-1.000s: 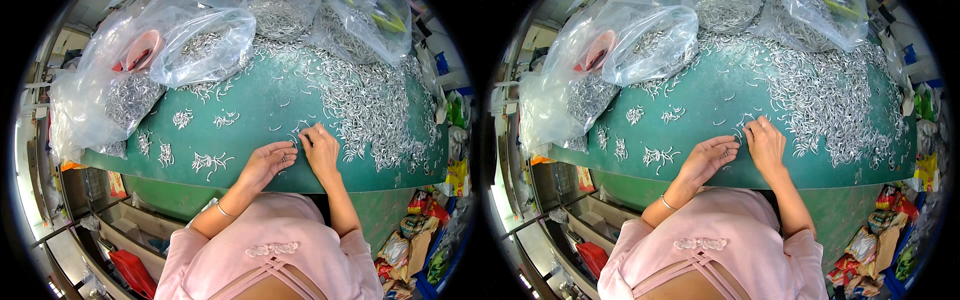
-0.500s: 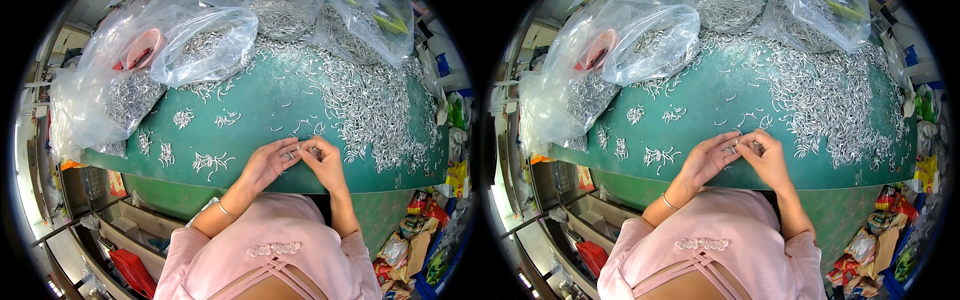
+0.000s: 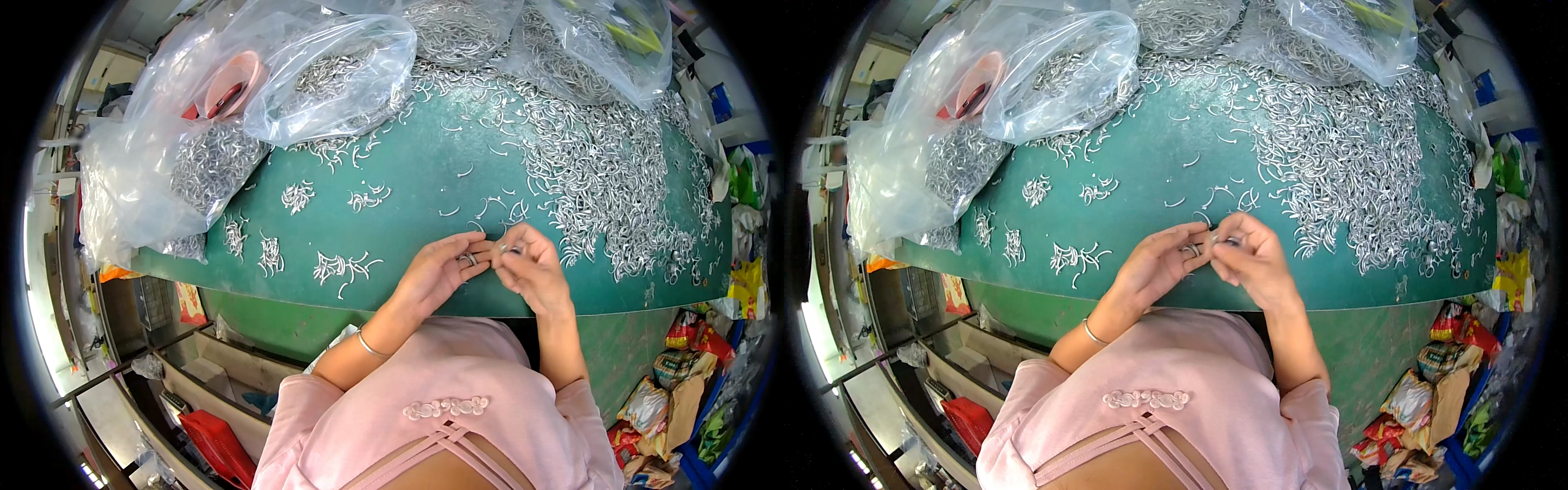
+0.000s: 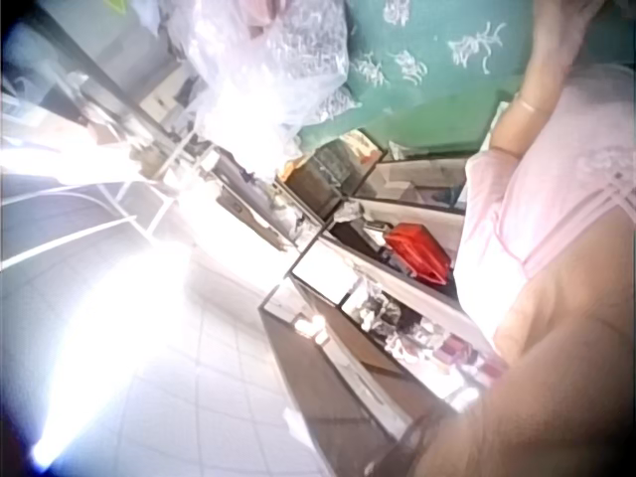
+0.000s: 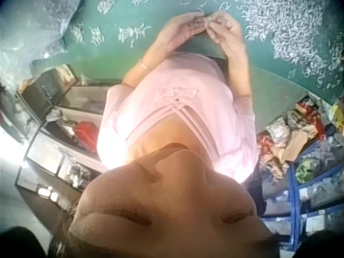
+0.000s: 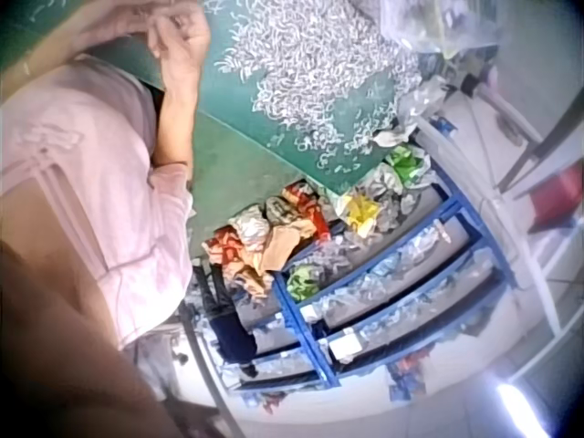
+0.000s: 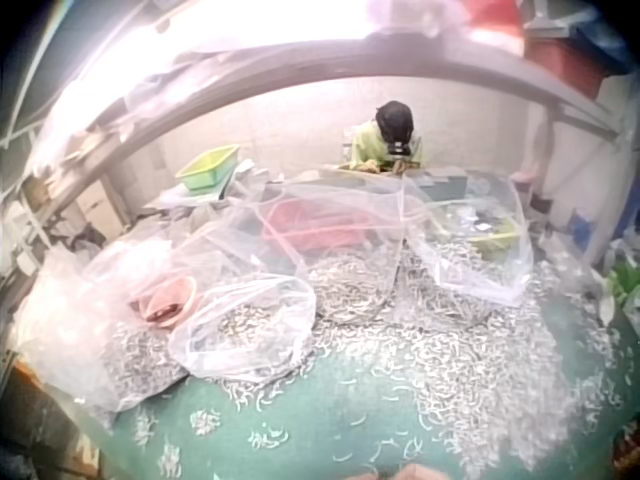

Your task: The person sorts small silver metal fasteners on a green tabletop, picking them up by hand and placing them into small piles. They occasionally transfer sorted fasteners into clear plastic bags and pink bowls. The workspace includes multiple bags of fasteners and containers.

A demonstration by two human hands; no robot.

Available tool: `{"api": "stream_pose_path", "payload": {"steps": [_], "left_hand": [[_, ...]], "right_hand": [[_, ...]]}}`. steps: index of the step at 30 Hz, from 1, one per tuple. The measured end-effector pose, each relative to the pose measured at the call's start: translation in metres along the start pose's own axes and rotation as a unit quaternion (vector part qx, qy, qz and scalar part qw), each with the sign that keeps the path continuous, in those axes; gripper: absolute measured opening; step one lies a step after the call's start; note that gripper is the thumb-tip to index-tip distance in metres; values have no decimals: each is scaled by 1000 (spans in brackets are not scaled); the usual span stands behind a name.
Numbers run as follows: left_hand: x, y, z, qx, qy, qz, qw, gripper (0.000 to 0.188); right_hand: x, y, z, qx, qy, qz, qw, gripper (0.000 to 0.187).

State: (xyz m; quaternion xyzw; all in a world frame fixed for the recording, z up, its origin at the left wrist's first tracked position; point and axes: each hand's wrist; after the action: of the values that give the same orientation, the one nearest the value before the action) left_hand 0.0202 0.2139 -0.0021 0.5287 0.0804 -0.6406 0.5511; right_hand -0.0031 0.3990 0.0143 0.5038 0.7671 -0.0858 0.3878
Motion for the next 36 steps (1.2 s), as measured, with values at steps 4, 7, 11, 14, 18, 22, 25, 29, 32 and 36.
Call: {"api": "stream_pose_path", "payload": {"steps": [4, 7, 11, 14, 18, 22, 25, 29, 32, 36], "left_hand": [[4, 2, 3, 6, -17, 28, 999, 33], [7, 2, 4, 3, -12, 29, 1000, 32], [5, 4, 4, -9, -18, 39, 999, 31], [3, 3, 4, -15, -21, 42, 999, 31], [3, 7, 9, -22, -19, 59, 998, 31], [11, 10, 9, -26, -3, 45, 999, 30], [17, 11, 7, -34, 8, 34, 999, 29], [24, 22, 7, -52, 32, 27, 998, 29], [30, 35, 11, -61, 52, 20, 997, 29], [37, 55, 19, -104, 53, 49, 992, 28]], "right_hand": [[7, -6, -12, 47, -173, -4, 984, 34], [6, -18, -24, 38, -121, 161, 979, 32], [23, -44, -26, 106, 421, 237, 869, 14], [29, -62, -11, 209, 690, 209, 661, 15], [30, -59, -17, 138, 476, 186, 848, 11], [27, -43, -28, 57, -143, 18, 988, 19], [22, -42, -15, 34, -204, -10, 978, 23], [11, -47, -6, -15, -199, 21, 980, 25], [-15, -54, -3, -124, -212, 40, 969, 33], [-45, -73, 8, -181, -173, 24, 968, 43]]}}
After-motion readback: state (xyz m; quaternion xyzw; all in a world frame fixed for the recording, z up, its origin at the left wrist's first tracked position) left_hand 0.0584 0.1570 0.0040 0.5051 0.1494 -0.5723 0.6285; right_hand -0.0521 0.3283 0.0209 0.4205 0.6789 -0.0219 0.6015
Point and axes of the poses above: each hand's wrist, its own y-axis away from the middle knuckle, its own x-axis out of the back of the hand, z = x × y, and after that the axes turned 4 degrees about -y, right-handed
